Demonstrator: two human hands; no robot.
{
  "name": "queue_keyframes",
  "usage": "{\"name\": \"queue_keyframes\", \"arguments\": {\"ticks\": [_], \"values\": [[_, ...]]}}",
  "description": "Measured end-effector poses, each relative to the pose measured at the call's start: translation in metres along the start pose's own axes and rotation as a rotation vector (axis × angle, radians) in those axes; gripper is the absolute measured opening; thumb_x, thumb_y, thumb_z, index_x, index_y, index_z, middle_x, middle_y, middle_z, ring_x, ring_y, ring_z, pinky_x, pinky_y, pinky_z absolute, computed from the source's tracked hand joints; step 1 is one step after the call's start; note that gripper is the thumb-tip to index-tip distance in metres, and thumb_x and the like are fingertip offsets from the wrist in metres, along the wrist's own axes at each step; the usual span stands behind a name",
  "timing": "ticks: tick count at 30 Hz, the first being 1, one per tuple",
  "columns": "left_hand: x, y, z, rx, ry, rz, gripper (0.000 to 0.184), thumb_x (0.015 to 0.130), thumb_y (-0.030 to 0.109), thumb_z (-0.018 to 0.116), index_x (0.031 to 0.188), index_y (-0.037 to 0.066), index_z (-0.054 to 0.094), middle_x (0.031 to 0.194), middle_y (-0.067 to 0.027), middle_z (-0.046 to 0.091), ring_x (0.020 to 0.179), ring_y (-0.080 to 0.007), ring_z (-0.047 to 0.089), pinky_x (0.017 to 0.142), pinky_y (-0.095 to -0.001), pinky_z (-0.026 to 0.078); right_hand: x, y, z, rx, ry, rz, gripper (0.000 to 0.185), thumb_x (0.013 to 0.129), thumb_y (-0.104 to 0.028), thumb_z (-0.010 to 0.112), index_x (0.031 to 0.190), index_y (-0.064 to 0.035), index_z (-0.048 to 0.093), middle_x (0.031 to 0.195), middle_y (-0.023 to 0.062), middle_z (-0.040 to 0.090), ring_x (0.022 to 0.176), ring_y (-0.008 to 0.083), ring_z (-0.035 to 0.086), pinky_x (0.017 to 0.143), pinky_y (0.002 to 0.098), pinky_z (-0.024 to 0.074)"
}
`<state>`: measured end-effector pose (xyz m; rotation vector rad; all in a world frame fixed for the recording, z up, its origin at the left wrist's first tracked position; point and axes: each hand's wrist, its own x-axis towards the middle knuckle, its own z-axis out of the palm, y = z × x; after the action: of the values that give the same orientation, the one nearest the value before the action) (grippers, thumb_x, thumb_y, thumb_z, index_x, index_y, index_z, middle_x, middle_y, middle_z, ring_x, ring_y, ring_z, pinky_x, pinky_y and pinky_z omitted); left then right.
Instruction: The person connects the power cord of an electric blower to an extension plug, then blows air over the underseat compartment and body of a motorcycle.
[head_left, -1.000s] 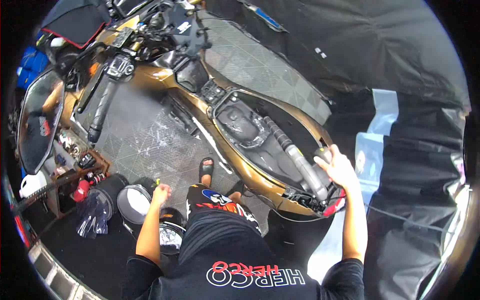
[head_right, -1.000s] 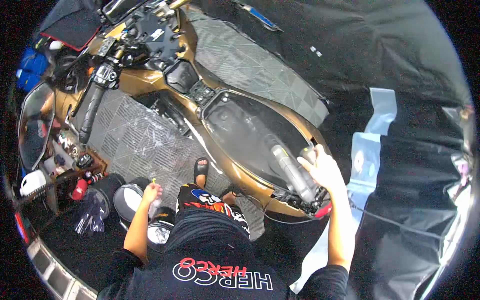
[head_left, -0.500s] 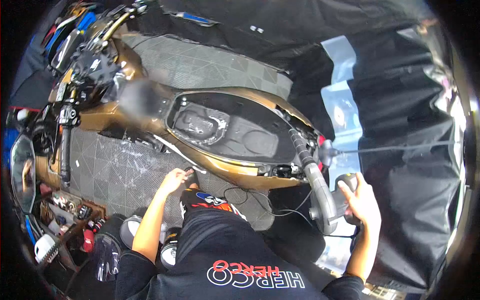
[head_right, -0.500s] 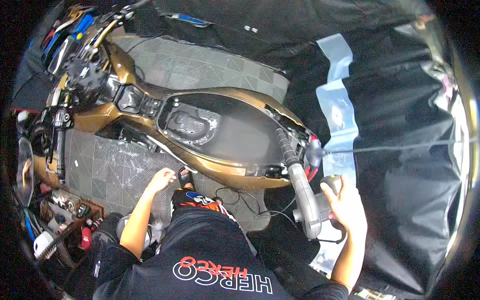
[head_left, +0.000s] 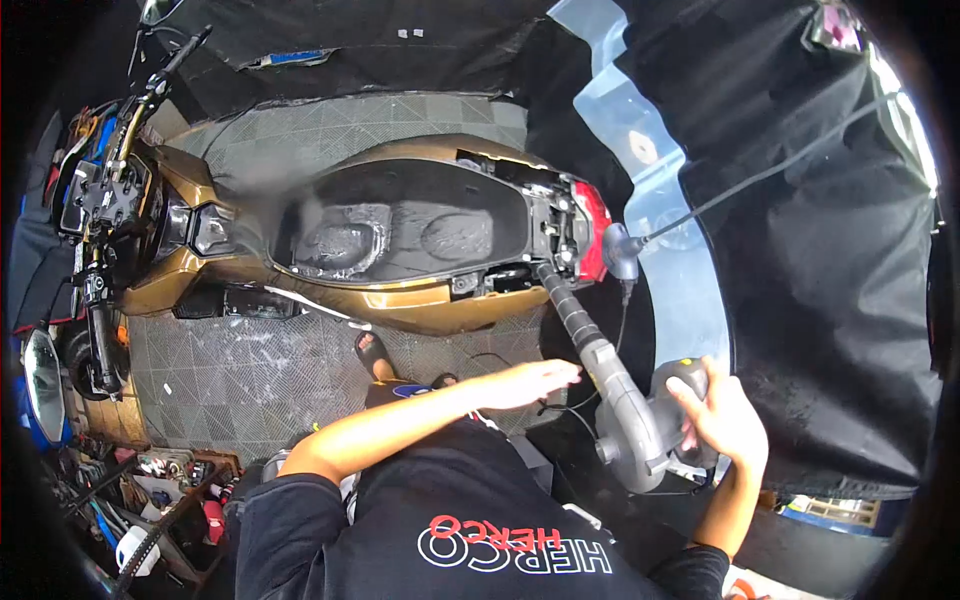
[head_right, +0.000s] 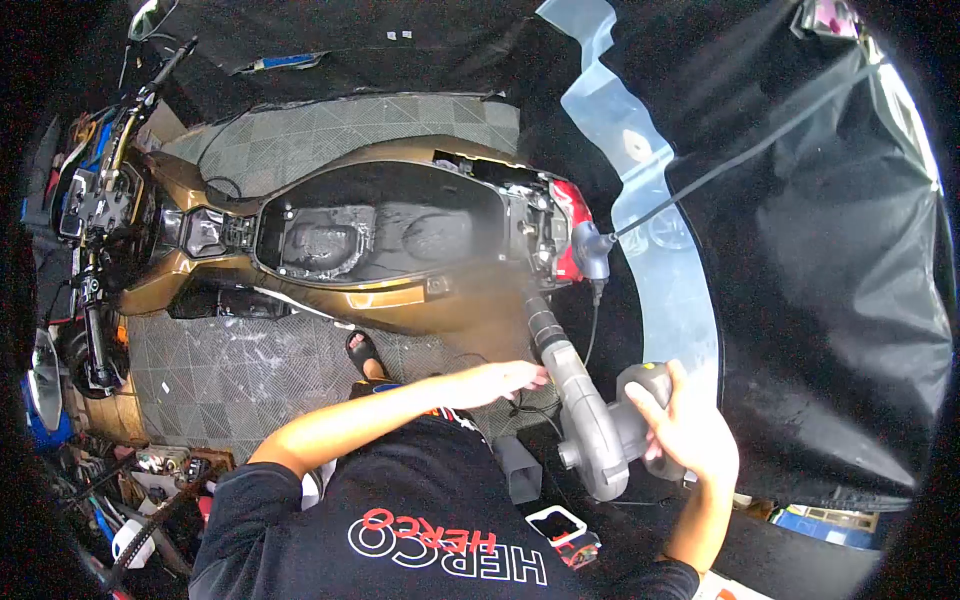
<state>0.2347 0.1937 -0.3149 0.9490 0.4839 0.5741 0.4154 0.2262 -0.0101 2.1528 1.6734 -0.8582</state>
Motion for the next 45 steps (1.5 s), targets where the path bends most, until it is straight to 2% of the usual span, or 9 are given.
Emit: {"name": "queue_keyframes", "arguments": {"ticks": [3, 5, 8, 14, 21, 22, 30, 38, 45], "values": [[0.028, -0.018, 0.046, 0.160, -0.062, 0.009, 0.066, 0.104, 0.057, 0.037, 0.150, 0.010, 0.037, 0.149, -0.0090, 0.048, 0.133, -0.0201, 0.049, 0.100, -0.0394, 0.047, 0.002, 0.033, 0.000, 0.001, -0.044, -0.004, 0.073, 0.094, -0.042, 0.066, 0.138, 0.0100, 0.039, 0.062, 0.0115, 0.064, 0.051, 0.0184, 0.067, 0.060, 0.0309, 0.0549], [0.031, -0.013, 0.073, -0.174, -0.065, -0.006, 0.068, 0.105, 0.057, 0.035, 0.153, 0.008, 0.033, 0.146, -0.0096, 0.046, 0.129, -0.0227, 0.049, 0.099, -0.0401, 0.048, 0.008, 0.050, -0.001, -0.010, -0.063, -0.045, 0.069, 0.095, -0.039, 0.066, 0.138, 0.0076, 0.039, 0.062, 0.0111, 0.064, 0.050, 0.0183, 0.066, 0.058, 0.0313, 0.0544], [0.045, -0.016, 0.100, -0.183, 0.040, 0.044, 0.069, 0.105, 0.057, 0.036, 0.151, 0.006, 0.033, 0.146, -0.0114, 0.044, 0.126, -0.0230, 0.050, 0.095, -0.0383, 0.052, 0.012, 0.065, -0.002, 0.021, -0.080, -0.096, 0.058, 0.096, -0.031, 0.065, 0.138, 0.0016, 0.041, 0.061, 0.0102, 0.063, 0.048, 0.0187, 0.065, 0.053, 0.0320, 0.0528], [0.058, -0.024, 0.116, -0.200, 0.058, 0.103, 0.073, 0.102, 0.062, 0.039, 0.135, -0.002, 0.054, 0.128, -0.0152, 0.061, 0.122, -0.0247, 0.057, 0.089, -0.0371, 0.057, 0.023, 0.089, -0.006, -0.010, -0.054, -0.238, 0.041, 0.098, -0.021, 0.061, 0.132, -0.0032, 0.046, 0.062, 0.0115, 0.063, 0.044, 0.0205, 0.064, 0.048, 0.0338, 0.0516], [0.017, -0.045, 0.117, -0.375, 0.005, 0.010, 0.075, 0.102, 0.062, 0.037, 0.137, -0.002, 0.054, 0.139, -0.0157, 0.058, 0.133, -0.0283, 0.052, 0.092, -0.0388, 0.056, 0.019, 0.049, 0.016, -0.205, -0.177, -0.274, 0.040, 0.096, -0.021, 0.062, 0.131, -0.0074, 0.047, 0.083, 0.0185, 0.072, 0.049, 0.0241, 0.067, 0.061, 0.0375, 0.0563], [0.013, -0.045, 0.113, -0.353, 0.022, 0.048, 0.088, 0.098, 0.070, 0.039, 0.138, -0.007, 0.052, 0.142, -0.0230, 0.053, 0.133, -0.0332, 0.052, 0.087, -0.0379, 0.058, 0.016, 0.044, 0.021, -0.199, -0.173, -0.271, 0.041, 0.096, -0.022, 0.062, 0.132, -0.0077, 0.047, 0.084, 0.0191, 0.072, 0.049, 0.0244, 0.067, 0.061, 0.0380, 0.0565], [-0.055, -0.048, 0.086, -0.367, 0.142, 0.009, 0.083, 0.100, 0.069, 0.032, 0.141, 0.000, 0.052, 0.143, -0.0167, 0.054, 0.135, -0.0307, 0.050, 0.096, -0.0419, 0.054, -0.004, -0.017, 0.073, -0.246, -0.177, -0.301, 0.043, 0.098, -0.029, 0.061, 0.131, -0.0063, 0.046, 0.079, 0.0219, 0.072, 0.051, 0.0282, 0.068, 0.063, 0.0427, 0.0568], [-0.111, -0.044, 0.050, -0.184, 0.326, 0.016, 0.085, 0.099, 0.069, 0.033, 0.135, -0.004, 0.056, 0.132, -0.0222, 0.061, 0.122, -0.0347, 0.060, 0.096, -0.0432, 0.054, -0.035, -0.060, 0.126, -0.157, -0.025, -0.307, 0.042, 0.099, -0.031, 0.059, 0.130, -0.0052, 0.047, 0.077, 0.0224, 0.071, 0.052, 0.0295, 0.069, 0.062, 0.0434, 0.0569], [-0.169, -0.077, 0.038, -0.305, 0.266, -0.105, 0.088, 0.099, 0.071, 0.031, 0.133, -0.005, 0.058, 0.131, -0.0240, 0.062, 0.119, -0.0357, 0.062, 0.095, -0.0442, 0.055, -0.038, -0.090, 0.168, -0.185, -0.179, -0.273, 0.044, 0.100, -0.033, 0.059, 0.130, -0.0030, 0.047, 0.068, 0.0218, 0.068, 0.049, 0.0283, 0.068, 0.061, 0.0421, 0.0562]]}}
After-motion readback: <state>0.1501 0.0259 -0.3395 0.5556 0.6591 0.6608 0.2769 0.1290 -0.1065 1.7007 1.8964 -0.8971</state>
